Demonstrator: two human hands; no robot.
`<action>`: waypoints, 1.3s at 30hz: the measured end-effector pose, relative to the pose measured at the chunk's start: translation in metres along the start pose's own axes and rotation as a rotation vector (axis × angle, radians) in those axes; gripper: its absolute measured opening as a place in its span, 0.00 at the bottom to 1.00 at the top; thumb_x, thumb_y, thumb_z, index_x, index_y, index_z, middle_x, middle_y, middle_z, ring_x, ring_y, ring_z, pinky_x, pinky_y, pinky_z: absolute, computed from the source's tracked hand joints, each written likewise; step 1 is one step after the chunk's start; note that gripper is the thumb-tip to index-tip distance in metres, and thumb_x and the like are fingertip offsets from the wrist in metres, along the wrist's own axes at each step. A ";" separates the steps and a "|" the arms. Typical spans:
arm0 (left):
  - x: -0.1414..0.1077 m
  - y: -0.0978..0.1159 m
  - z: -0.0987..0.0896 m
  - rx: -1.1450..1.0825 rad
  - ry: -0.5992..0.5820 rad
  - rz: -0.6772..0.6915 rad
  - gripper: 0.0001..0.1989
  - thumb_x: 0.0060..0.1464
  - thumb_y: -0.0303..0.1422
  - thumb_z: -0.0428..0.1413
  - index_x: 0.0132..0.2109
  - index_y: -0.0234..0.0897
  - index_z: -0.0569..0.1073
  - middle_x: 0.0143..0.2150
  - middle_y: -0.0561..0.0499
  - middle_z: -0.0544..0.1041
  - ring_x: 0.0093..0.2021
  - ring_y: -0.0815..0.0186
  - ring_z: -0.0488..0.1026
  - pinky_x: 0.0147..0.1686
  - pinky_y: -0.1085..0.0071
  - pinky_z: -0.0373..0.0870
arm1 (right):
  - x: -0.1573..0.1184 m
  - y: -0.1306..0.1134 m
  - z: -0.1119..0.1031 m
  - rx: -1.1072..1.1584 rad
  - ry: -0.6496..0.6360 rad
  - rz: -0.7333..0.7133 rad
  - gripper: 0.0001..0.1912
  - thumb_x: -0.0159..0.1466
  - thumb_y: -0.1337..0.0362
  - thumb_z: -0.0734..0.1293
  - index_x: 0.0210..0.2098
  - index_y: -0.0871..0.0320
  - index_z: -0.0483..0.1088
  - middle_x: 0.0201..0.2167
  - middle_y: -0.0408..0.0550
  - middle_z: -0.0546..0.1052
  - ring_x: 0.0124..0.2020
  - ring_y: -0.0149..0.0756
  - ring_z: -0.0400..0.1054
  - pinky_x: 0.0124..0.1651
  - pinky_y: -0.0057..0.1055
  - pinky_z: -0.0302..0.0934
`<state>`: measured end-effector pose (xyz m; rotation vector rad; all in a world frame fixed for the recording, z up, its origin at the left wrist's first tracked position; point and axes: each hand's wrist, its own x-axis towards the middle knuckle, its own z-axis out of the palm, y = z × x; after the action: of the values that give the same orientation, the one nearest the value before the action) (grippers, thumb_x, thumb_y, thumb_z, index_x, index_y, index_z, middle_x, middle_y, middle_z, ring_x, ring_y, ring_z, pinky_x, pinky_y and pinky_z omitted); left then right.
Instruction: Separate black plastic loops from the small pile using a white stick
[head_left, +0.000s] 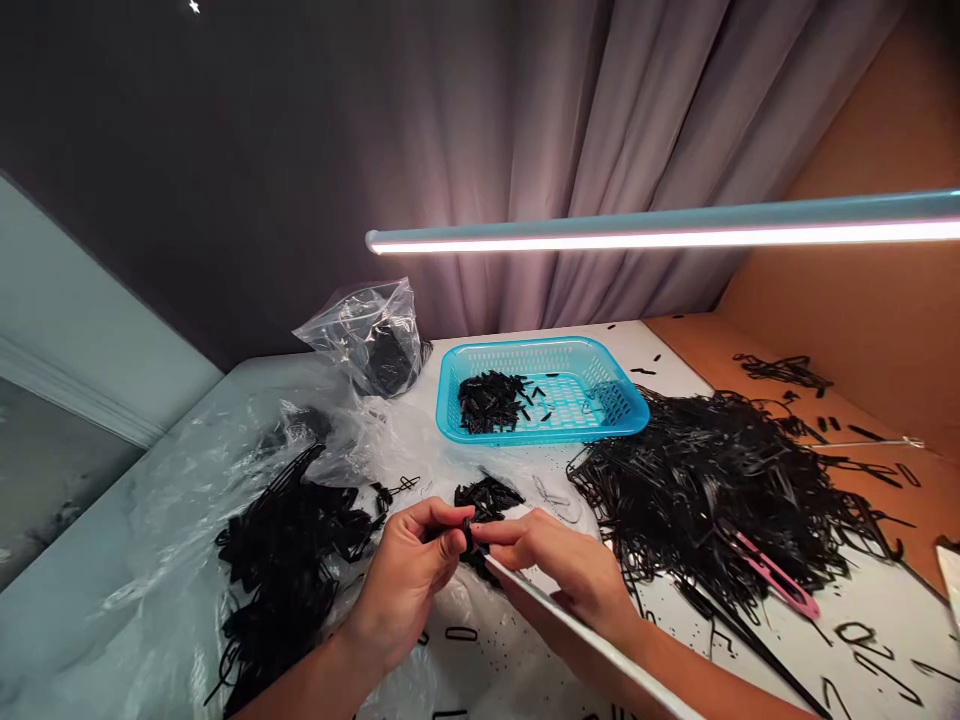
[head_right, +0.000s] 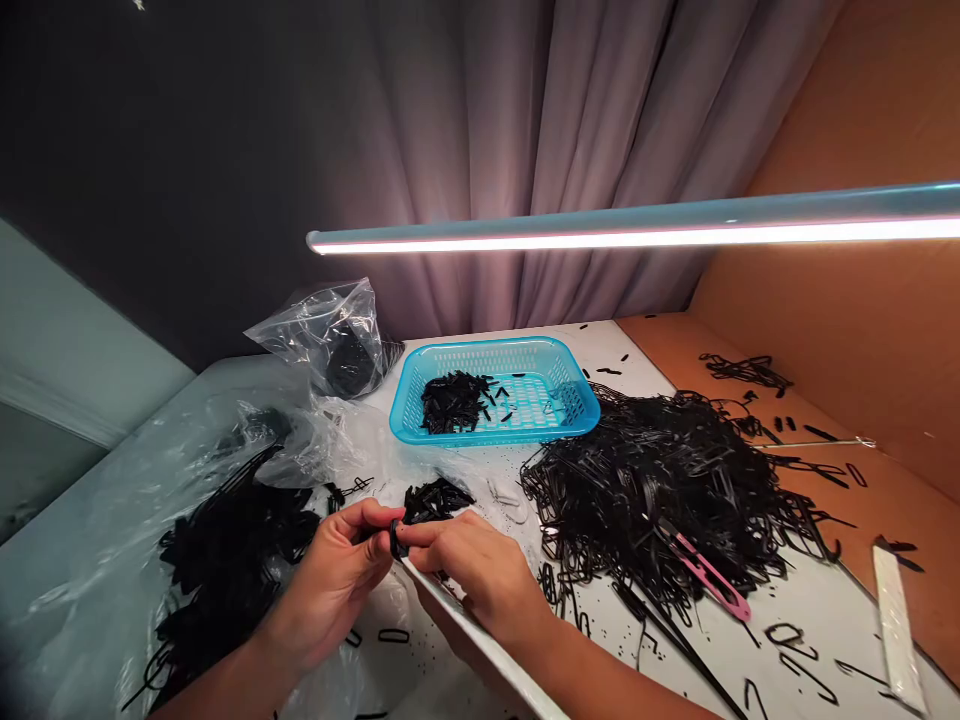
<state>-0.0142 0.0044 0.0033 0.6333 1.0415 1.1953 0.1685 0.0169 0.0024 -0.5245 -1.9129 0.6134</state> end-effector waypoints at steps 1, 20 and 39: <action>0.000 0.000 0.000 0.008 0.005 0.001 0.12 0.37 0.30 0.70 0.32 0.33 0.78 0.24 0.56 0.70 0.22 0.82 0.61 0.23 0.85 0.57 | 0.000 0.000 0.000 -0.005 -0.009 -0.010 0.05 0.63 0.71 0.64 0.39 0.59 0.69 0.45 0.49 0.77 0.36 0.32 0.72 0.39 0.30 0.63; -0.001 -0.005 0.000 0.043 0.019 -0.006 0.13 0.38 0.30 0.69 0.33 0.33 0.77 0.27 0.53 0.73 0.25 0.78 0.66 0.26 0.83 0.60 | -0.001 -0.010 0.004 -0.393 -0.202 -0.206 0.07 0.66 0.77 0.57 0.37 0.68 0.66 0.46 0.64 0.73 0.46 0.44 0.68 0.42 0.41 0.61; 0.004 0.012 -0.002 0.023 -0.049 -0.082 0.09 0.58 0.33 0.53 0.44 0.36 0.72 0.26 0.58 0.58 0.19 0.80 0.46 0.17 0.78 0.40 | 0.004 0.033 -0.029 -0.316 -0.351 0.587 0.08 0.65 0.61 0.63 0.31 0.58 0.68 0.20 0.40 0.68 0.21 0.28 0.59 0.25 0.24 0.47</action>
<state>-0.0214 0.0117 0.0115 0.6287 1.0314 1.0930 0.1963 0.0505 -0.0054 -1.2784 -2.2063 0.8176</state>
